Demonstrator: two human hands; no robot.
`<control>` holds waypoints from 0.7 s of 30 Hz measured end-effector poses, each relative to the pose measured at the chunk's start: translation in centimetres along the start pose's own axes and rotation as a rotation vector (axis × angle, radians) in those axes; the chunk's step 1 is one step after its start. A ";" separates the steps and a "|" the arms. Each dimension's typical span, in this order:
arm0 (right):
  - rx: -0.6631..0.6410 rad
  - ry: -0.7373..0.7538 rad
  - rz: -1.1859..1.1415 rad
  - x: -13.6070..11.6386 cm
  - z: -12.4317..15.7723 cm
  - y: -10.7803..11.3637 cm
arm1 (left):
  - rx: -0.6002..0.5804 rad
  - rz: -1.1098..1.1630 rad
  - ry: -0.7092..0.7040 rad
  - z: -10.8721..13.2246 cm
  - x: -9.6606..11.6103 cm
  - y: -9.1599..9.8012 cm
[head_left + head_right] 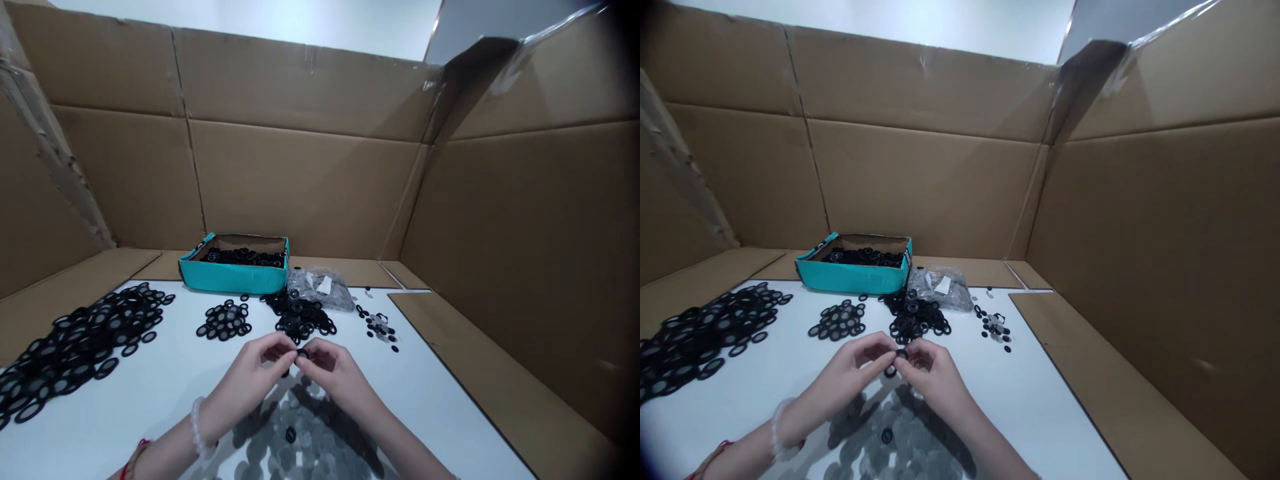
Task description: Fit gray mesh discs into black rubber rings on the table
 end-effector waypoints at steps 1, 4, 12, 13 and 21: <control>-0.007 -0.003 -0.006 0.0 0.0 -0.1 | -0.001 -0.001 -0.021 0.1 0.2 -0.1; -0.037 -0.013 -0.025 0.1 0.1 -0.3 | -0.007 -0.002 -0.047 0.4 0.3 -0.2; -0.066 -0.011 -0.002 0.0 0.3 -0.5 | -0.071 0.067 0.048 -0.1 -1.1 -0.5; -0.066 -0.017 -0.004 0.1 0.3 -0.5 | -0.081 0.095 0.064 -0.2 -1.1 -0.5; -0.062 -0.124 -0.030 0.7 0.2 -0.3 | -0.100 0.269 0.181 0.0 -1.0 -0.6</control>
Point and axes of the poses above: each hand's wrist, its own z-axis away from the middle knuckle, its own y-axis out of the back of the hand, x = y × z, the point moved 5 cm from there along -z, towards the middle knuckle, and after that the axes turned 13 degrees about -z, right-handed, at the moved point
